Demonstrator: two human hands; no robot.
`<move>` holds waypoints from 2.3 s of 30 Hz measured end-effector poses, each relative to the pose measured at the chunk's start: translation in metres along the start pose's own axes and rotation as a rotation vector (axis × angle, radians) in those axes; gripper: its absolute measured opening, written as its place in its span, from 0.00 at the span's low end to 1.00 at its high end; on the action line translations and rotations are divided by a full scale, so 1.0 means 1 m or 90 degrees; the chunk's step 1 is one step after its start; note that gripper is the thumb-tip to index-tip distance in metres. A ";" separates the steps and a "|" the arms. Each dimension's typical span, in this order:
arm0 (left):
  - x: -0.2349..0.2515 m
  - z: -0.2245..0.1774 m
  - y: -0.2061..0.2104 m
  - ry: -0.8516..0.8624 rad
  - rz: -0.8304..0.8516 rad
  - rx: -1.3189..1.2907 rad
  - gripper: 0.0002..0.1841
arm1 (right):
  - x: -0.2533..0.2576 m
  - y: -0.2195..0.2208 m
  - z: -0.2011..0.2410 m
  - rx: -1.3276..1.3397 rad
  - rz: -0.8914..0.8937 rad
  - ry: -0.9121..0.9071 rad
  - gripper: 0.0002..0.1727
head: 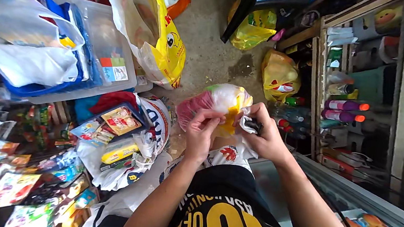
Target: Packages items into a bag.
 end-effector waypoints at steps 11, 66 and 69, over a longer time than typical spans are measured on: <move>-0.004 -0.012 0.029 0.033 0.167 0.197 0.20 | 0.000 0.010 0.011 0.005 0.143 -0.101 0.22; -0.005 -0.059 0.024 0.275 -0.052 0.488 0.07 | 0.004 0.043 0.002 0.128 -0.014 0.079 0.06; -0.002 -0.059 0.026 0.272 -0.008 0.574 0.06 | 0.006 0.038 0.001 -0.001 -0.025 0.059 0.04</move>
Point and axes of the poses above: each hand's wrist, its own x-axis towards the middle knuckle, its own y-axis out of the palm, z = x × y, the point moved 9 cm from there along x, towards the middle knuckle, and after that the axes turned 5 degrees about -y, right-handed, at the moved point
